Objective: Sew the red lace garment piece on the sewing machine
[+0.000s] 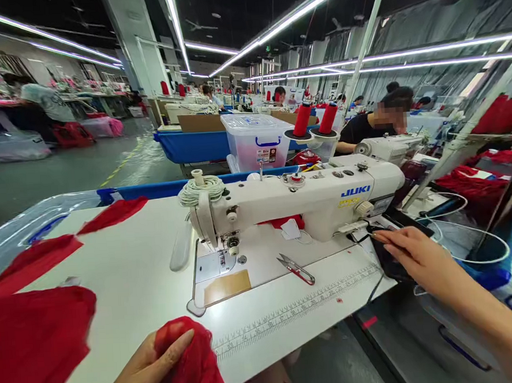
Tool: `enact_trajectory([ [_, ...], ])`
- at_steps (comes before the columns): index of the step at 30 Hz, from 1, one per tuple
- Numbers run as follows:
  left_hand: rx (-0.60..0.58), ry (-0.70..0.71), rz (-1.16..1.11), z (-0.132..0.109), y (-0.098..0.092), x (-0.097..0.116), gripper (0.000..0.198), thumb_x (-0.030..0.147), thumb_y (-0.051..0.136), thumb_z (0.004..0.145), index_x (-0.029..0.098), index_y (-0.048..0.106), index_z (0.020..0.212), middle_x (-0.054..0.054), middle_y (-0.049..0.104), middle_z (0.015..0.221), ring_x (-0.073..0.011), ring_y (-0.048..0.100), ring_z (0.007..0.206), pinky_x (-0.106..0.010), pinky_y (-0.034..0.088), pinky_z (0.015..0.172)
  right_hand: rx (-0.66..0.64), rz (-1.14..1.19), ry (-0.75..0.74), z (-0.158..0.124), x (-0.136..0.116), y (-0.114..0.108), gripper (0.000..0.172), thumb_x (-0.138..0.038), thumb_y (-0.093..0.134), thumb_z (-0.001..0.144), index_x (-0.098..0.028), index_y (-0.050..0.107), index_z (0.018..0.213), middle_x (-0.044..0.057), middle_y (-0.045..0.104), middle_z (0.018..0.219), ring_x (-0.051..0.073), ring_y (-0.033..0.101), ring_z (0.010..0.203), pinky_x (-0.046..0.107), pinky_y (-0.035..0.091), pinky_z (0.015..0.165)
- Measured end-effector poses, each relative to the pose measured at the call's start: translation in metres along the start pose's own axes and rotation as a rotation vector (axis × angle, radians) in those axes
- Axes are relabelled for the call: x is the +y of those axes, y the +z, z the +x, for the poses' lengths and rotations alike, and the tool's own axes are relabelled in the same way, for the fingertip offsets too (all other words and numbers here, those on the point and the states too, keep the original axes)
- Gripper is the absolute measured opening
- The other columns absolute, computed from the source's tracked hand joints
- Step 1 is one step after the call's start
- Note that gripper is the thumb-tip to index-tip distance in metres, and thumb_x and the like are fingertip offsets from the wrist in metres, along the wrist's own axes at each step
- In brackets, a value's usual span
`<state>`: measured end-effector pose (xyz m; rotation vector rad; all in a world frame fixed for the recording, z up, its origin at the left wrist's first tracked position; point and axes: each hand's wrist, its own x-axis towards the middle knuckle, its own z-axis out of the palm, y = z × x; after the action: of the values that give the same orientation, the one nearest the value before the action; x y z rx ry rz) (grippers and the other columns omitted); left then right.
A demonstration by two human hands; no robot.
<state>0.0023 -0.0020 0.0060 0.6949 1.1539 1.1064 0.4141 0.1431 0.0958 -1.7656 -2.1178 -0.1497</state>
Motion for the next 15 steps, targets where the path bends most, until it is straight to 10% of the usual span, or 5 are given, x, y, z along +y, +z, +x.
enact_trajectory([
  [4, 0.042, -0.026, -0.028, -0.003, 0.003, 0.002, 0.052, 0.059, 0.078, 0.064, 0.017, 0.048, 0.061, 0.001, 0.052, 0.06, -0.0122, 0.047, 0.06, -0.023, 0.042, 0.059, 0.146, -0.086, 0.109, 0.022, 0.008, -0.007, 0.055, -0.063, 0.042, 0.071, -0.023, 0.066, 0.1, 0.009, 0.071, 0.089, 0.028, 0.064, 0.064, 0.041, 0.047, 0.056],
  [15, -0.066, 0.035, 0.105, 0.006, -0.014, -0.009, 0.051, 0.062, 0.071, 0.072, 0.016, 0.049, 0.062, 0.0, 0.053, 0.061, -0.0119, 0.046, 0.06, -0.022, 0.041, 0.058, 0.266, -0.025, 0.011, 0.057, -0.012, 0.026, 0.017, -0.02, 0.057, 0.088, -0.011, 0.062, 0.101, 0.014, 0.069, 0.092, 0.023, 0.064, 0.083, 0.029, 0.045, 0.072],
])
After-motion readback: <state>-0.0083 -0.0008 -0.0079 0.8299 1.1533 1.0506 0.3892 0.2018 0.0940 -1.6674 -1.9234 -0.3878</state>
